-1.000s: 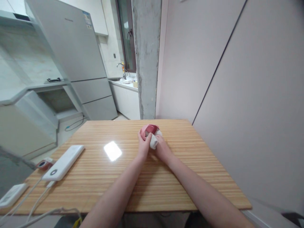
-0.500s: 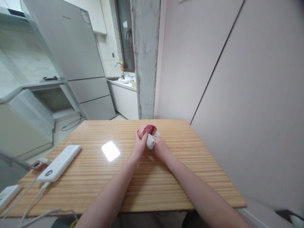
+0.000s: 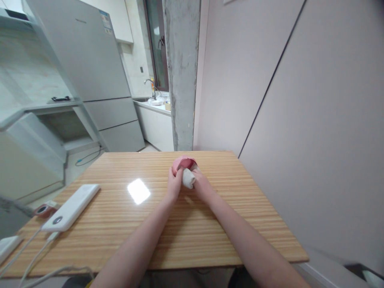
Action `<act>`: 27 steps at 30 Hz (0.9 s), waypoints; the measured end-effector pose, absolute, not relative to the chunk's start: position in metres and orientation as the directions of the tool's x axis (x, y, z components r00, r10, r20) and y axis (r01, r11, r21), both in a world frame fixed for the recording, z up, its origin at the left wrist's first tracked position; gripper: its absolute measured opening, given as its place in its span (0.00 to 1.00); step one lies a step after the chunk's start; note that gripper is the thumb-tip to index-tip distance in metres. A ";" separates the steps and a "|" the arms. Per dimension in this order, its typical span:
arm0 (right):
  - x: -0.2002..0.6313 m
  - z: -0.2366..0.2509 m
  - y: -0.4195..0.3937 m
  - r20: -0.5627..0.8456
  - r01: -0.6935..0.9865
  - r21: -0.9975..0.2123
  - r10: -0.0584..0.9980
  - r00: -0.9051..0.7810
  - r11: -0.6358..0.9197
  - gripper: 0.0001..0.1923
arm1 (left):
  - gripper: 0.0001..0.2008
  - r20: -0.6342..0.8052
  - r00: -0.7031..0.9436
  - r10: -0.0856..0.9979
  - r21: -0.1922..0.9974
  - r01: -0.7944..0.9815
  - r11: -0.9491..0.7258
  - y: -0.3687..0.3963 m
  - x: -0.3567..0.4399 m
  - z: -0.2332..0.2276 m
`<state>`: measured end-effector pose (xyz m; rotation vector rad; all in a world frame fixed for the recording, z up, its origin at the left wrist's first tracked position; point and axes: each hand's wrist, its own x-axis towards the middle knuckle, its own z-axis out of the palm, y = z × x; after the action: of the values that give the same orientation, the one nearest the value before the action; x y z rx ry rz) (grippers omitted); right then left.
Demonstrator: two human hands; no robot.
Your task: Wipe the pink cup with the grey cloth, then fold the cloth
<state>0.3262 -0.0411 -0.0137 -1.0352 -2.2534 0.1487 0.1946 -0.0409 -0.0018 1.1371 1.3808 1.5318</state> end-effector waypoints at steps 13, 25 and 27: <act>0.319 -0.014 -0.049 0.505 0.622 -0.454 0.759 -0.411 0.638 0.17 | 0.17 0.014 -0.284 0.959 0.976 -0.204 -0.075 -0.032 0.197 -0.016; 0.354 -0.005 -0.036 0.709 0.594 -0.528 0.700 -0.084 0.607 0.24 | 0.12 -0.010 -0.240 0.971 0.983 -0.180 -0.034 -0.024 0.181 -0.010; 0.348 -0.002 -0.039 0.651 0.627 -0.466 0.722 -0.234 0.624 0.24 | 0.13 -0.033 -0.201 0.979 0.951 -0.308 -0.031 -0.025 0.182 -0.009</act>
<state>0.3482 -0.0393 -0.0021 -1.0672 -1.9423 0.1320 0.1824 -0.0248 -0.0086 0.8672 1.1134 1.4884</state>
